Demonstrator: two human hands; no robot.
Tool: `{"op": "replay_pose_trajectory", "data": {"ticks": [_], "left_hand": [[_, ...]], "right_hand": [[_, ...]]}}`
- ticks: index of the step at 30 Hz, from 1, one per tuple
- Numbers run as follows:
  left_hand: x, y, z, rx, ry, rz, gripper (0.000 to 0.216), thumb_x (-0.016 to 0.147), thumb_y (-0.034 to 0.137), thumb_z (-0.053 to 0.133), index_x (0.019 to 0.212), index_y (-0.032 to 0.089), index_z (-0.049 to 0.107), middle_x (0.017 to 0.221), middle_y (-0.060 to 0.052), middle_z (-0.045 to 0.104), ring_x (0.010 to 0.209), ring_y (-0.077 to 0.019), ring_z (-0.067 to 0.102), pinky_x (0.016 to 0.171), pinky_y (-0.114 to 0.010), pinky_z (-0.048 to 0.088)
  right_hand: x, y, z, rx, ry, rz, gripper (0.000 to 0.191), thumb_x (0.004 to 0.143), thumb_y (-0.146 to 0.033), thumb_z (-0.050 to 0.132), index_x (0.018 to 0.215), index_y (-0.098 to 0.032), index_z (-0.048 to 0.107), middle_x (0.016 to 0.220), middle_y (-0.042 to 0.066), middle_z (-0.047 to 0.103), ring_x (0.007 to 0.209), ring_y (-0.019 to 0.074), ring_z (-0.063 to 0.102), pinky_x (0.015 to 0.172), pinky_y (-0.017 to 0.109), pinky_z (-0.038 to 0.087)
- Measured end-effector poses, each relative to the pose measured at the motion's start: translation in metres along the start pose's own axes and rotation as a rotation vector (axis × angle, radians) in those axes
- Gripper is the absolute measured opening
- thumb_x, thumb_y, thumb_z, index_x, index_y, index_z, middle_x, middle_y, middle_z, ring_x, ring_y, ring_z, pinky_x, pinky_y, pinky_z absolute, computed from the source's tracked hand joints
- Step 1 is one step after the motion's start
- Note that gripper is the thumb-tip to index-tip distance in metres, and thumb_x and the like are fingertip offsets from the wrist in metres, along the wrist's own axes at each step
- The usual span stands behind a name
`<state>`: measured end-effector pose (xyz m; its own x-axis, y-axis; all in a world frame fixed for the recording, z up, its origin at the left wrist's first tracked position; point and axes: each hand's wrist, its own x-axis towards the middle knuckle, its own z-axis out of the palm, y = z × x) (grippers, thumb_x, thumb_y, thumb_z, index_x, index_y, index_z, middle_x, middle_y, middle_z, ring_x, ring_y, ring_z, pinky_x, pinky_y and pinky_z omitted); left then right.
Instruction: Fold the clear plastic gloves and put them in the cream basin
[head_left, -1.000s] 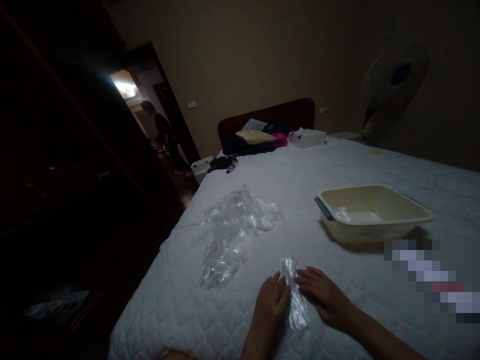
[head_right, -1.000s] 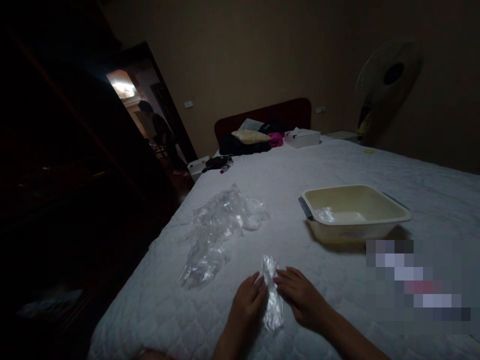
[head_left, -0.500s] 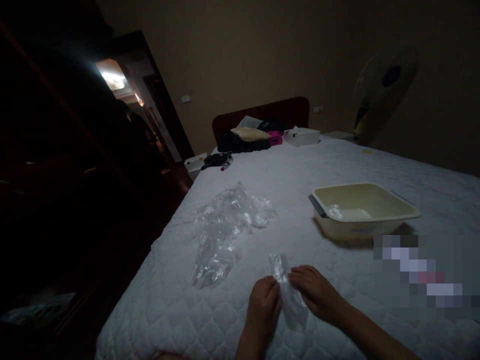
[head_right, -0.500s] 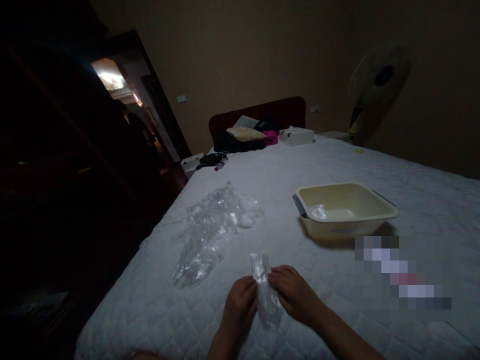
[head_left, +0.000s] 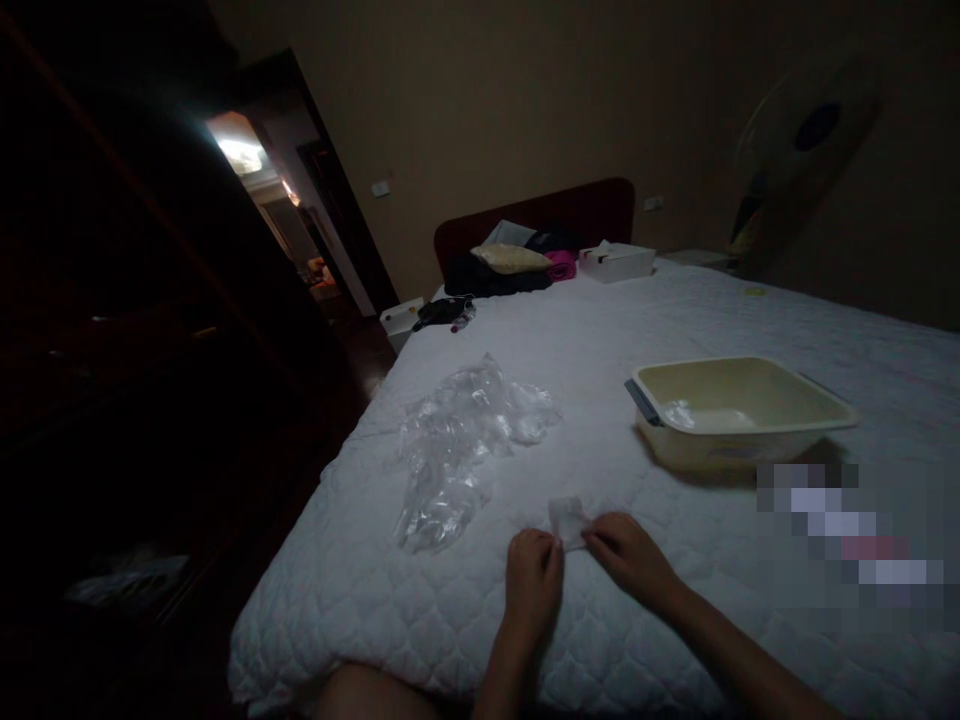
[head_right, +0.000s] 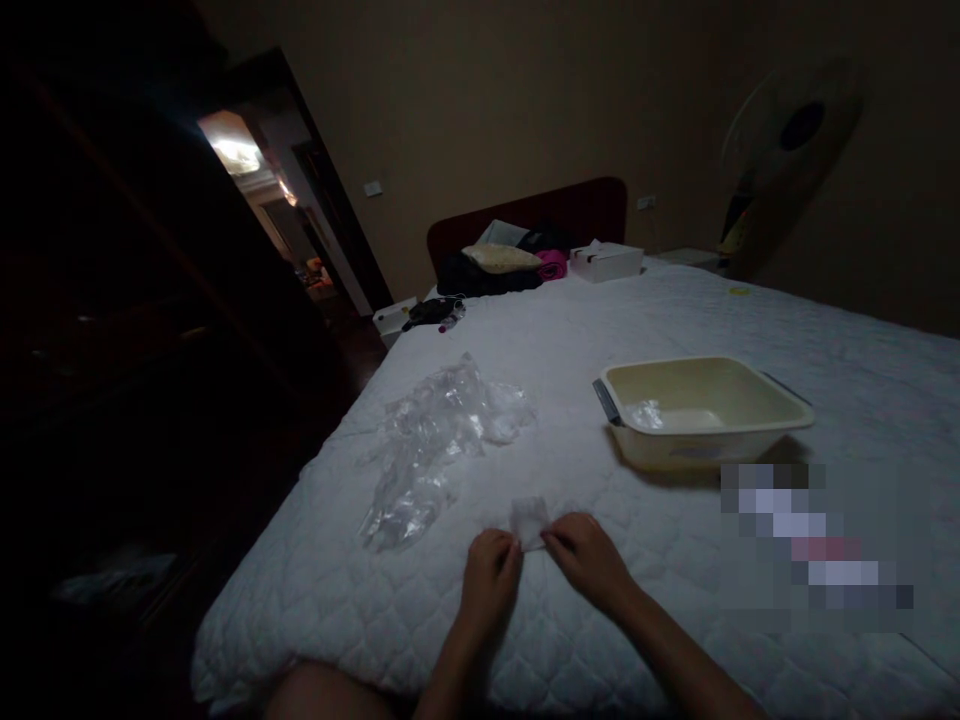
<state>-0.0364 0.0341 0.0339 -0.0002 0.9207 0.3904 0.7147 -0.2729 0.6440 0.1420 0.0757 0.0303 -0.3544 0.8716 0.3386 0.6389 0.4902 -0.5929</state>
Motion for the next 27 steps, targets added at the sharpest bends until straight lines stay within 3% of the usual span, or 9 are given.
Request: {"op": "replay_pose_trajectory", "data": {"ticks": [3, 8, 10, 15, 23, 27], "left_hand": [[0.003, 0.006, 0.008, 0.122, 0.025, -0.073, 0.026, 0.088, 0.021, 0.043, 0.066, 0.017, 0.057, 0.070, -0.003, 0.057, 0.071, -0.0163, 0.052, 0.069, -0.029, 0.040], [0.005, 0.016, 0.024, 0.319, 0.118, -0.097, 0.024, 0.087, 0.014, 0.041, 0.069, 0.016, 0.057, 0.073, -0.005, 0.055, 0.075, -0.0182, 0.051, 0.074, -0.032, 0.038], [0.003, 0.019, 0.028, 0.356, 0.149, -0.104, 0.023, 0.087, 0.013, 0.041, 0.071, 0.015, 0.057, 0.076, -0.005, 0.055, 0.078, -0.0185, 0.050, 0.077, -0.033, 0.038], [0.001, 0.022, 0.028, 0.404, 0.149, -0.095, 0.021, 0.088, 0.014, 0.043, 0.074, 0.015, 0.059, 0.081, -0.005, 0.053, 0.082, -0.0183, 0.048, 0.080, -0.033, 0.037], [0.004, 0.022, 0.032, 0.523, 0.134, -0.079, 0.022, 0.089, 0.015, 0.042, 0.077, 0.015, 0.060, 0.082, -0.005, 0.052, 0.082, -0.0195, 0.047, 0.079, -0.036, 0.037], [0.002, 0.022, 0.029, 0.464, 0.144, -0.035, 0.020, 0.089, 0.016, 0.043, 0.078, 0.016, 0.059, 0.084, -0.004, 0.052, 0.082, -0.0183, 0.046, 0.080, -0.035, 0.036]], "right_hand": [[0.003, -0.002, 0.005, 0.001, 0.030, 0.075, 0.030, 0.085, -0.038, 0.045, 0.070, -0.020, 0.063, 0.072, 0.003, 0.065, 0.073, 0.0196, 0.058, 0.072, 0.033, 0.042], [0.001, 0.003, 0.010, 0.044, 0.101, 0.116, 0.031, 0.085, -0.039, 0.045, 0.104, -0.017, 0.055, 0.078, 0.004, 0.065, 0.077, 0.0203, 0.059, 0.075, 0.033, 0.044], [0.000, 0.004, 0.010, 0.095, 0.131, 0.129, 0.033, 0.085, -0.040, 0.046, 0.109, -0.017, 0.051, 0.075, 0.002, 0.064, 0.076, 0.0197, 0.060, 0.074, 0.032, 0.045], [-0.002, 0.003, 0.009, 0.128, 0.171, 0.134, 0.026, 0.085, -0.036, 0.045, 0.104, -0.019, 0.049, 0.070, 0.001, 0.061, 0.071, 0.0192, 0.059, 0.070, 0.031, 0.046], [-0.003, 0.002, 0.009, -0.002, 0.196, 0.052, 0.019, 0.084, -0.026, 0.042, 0.099, -0.019, 0.052, 0.069, 0.002, 0.060, 0.069, 0.0197, 0.058, 0.067, 0.033, 0.045], [-0.003, 0.000, 0.009, -0.036, 0.203, 0.030, 0.019, 0.084, -0.023, 0.041, 0.098, -0.018, 0.053, 0.072, 0.004, 0.060, 0.071, 0.0200, 0.058, 0.067, 0.032, 0.045]]}}
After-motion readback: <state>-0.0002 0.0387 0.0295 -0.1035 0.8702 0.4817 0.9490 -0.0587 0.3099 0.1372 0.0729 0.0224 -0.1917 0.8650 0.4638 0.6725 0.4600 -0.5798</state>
